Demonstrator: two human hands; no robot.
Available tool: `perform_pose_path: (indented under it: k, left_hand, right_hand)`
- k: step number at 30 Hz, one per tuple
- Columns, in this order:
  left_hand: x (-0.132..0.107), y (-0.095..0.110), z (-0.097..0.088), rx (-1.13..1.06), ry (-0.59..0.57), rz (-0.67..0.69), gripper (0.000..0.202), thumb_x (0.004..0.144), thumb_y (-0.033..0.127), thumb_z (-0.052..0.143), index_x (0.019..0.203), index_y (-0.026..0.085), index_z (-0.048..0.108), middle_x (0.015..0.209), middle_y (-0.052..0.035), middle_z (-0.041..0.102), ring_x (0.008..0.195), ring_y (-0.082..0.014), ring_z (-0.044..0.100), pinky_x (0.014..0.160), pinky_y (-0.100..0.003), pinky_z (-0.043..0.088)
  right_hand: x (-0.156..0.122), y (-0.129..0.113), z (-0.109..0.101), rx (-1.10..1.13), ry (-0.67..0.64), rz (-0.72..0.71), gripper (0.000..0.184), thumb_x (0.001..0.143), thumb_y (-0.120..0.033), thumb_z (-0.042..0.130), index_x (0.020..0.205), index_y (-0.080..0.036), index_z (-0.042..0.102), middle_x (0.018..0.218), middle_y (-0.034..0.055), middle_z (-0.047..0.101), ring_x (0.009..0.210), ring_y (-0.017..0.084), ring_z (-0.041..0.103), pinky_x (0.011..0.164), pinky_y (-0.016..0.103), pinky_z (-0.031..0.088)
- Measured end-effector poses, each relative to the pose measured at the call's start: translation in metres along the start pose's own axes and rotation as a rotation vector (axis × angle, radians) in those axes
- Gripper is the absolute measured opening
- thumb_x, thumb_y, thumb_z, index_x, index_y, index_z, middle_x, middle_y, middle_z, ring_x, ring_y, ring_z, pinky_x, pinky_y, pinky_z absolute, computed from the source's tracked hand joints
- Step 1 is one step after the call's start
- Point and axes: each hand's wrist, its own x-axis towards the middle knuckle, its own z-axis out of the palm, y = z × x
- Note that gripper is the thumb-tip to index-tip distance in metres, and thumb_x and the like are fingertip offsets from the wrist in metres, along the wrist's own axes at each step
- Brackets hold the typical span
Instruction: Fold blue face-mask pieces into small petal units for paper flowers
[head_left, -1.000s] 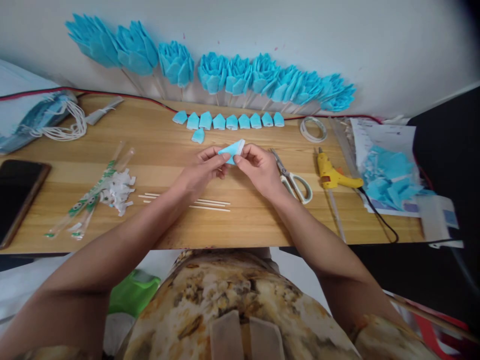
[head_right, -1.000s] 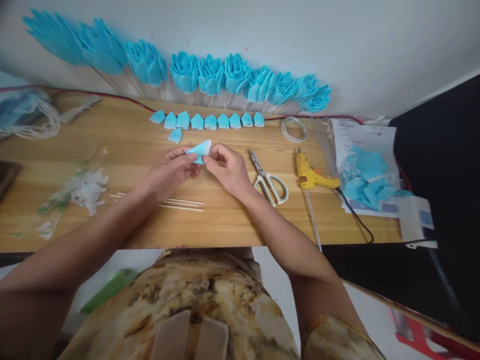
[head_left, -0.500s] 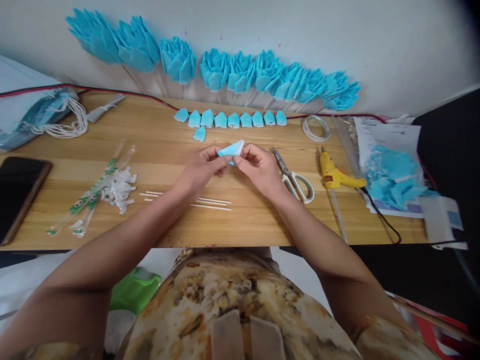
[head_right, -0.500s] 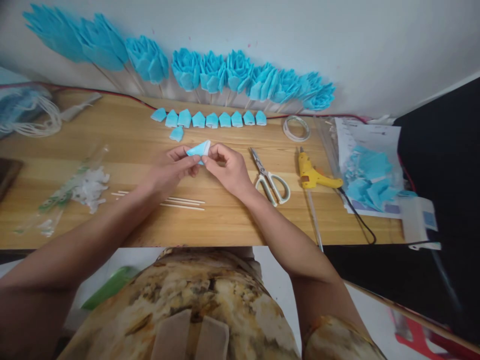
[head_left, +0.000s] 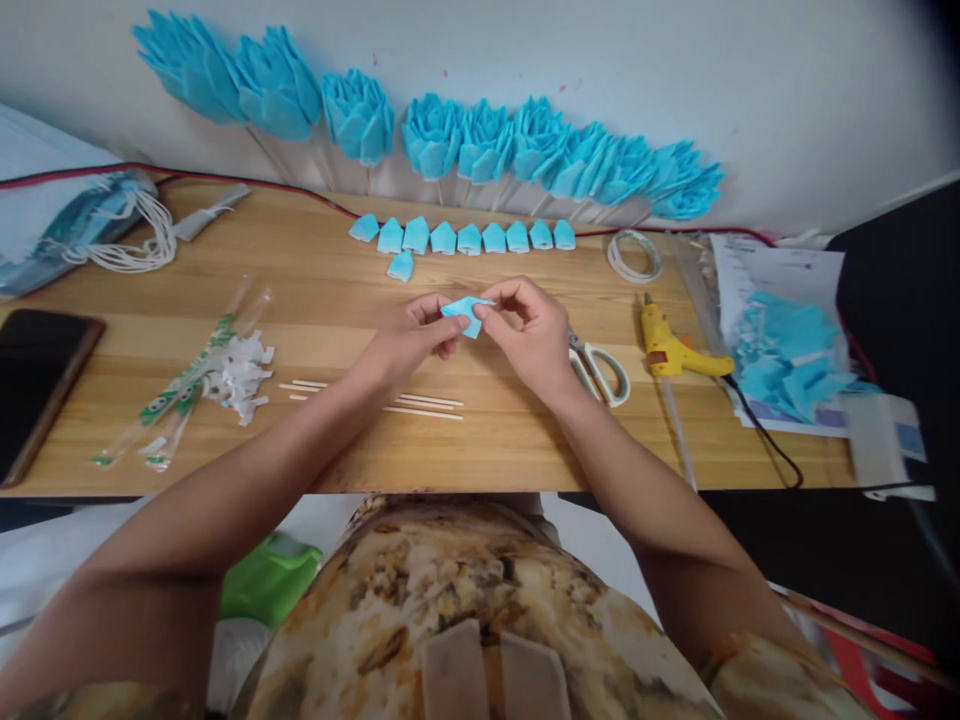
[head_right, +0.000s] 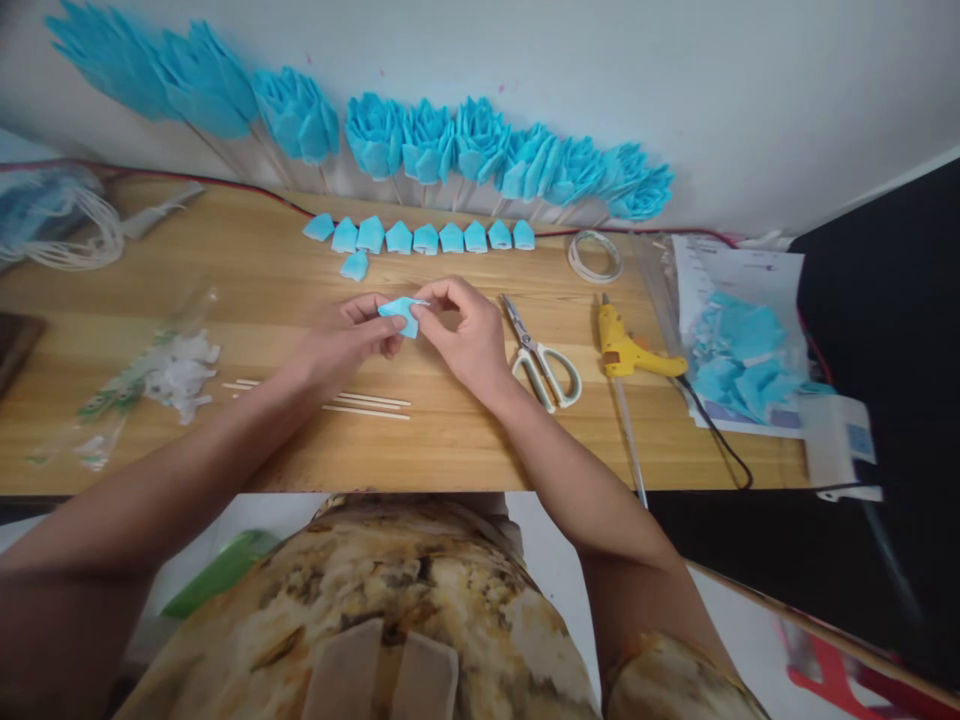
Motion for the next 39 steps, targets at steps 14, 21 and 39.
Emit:
perform_pose_path:
  k: [14, 21, 39]
  left_hand:
    - [0.004, -0.003, -0.002, -0.052, 0.023, 0.033, 0.015, 0.077, 0.018, 0.071, 0.069, 0.016, 0.058, 0.059, 0.0037, 0.057, 0.051, -0.0072, 0.051, 0.053, -0.02, 0.042]
    - [0.004, -0.005, -0.003, -0.06, 0.031, 0.039, 0.013, 0.078, 0.019, 0.072, 0.073, 0.016, 0.06, 0.06, 0.0038, 0.058, 0.052, -0.0068, 0.052, 0.053, -0.02, 0.043]
    - [0.005, -0.006, -0.004, -0.107, -0.012, 0.082, 0.024, 0.077, 0.032, 0.081, 0.074, 0.016, 0.063, 0.065, 0.0024, 0.061, 0.055, -0.0069, 0.053, 0.055, -0.02, 0.044]
  right_hand:
    - [0.0, 0.005, -0.008, -0.368, -0.008, -0.416, 0.018, 0.094, -0.018, 0.059, 0.1, -0.028, 0.074, 0.094, 0.0026, 0.073, 0.09, 0.019, 0.067, 0.08, 0.037, 0.051]
    - [0.001, 0.004, -0.009, -0.411, -0.024, -0.463, 0.023, 0.094, -0.016, 0.057, 0.103, -0.028, 0.075, 0.093, 0.0035, 0.072, 0.089, 0.019, 0.066, 0.078, 0.036, 0.05]
    - [0.001, 0.007, -0.009, -0.452, -0.066, -0.434, 0.03, 0.096, -0.015, 0.052, 0.106, -0.029, 0.076, 0.094, 0.0037, 0.071, 0.089, 0.018, 0.062, 0.08, 0.036, 0.048]
